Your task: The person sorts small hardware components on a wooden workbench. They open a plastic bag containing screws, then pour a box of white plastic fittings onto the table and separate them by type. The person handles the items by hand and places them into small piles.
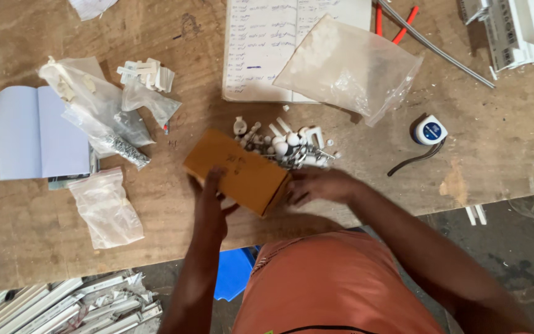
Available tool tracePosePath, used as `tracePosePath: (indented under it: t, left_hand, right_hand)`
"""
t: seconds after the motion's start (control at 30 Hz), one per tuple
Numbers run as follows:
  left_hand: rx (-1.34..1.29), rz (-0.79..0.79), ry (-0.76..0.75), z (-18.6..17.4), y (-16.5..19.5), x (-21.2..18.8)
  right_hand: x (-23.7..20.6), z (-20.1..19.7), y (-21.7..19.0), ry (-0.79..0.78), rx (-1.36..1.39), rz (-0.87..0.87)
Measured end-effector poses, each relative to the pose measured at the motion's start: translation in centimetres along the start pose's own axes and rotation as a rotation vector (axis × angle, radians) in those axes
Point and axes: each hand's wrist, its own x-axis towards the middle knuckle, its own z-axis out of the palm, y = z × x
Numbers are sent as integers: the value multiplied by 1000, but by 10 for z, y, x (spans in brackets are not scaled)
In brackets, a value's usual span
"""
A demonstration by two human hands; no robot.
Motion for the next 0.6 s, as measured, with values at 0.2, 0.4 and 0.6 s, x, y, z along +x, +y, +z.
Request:
tracePosePath:
  t: [0.2,0.4,0.6]
  left_hand:
    - [101,96,-121,11,17,27]
    - [110,120,-82,-41,25,29]
    - [-39,187,-86,-83,19,28]
  right_hand:
    - [-21,-9,-42,31,-283,26]
    - [-66,40,-59,149,-374,129]
    - [-71,57,-53,305,-399,173]
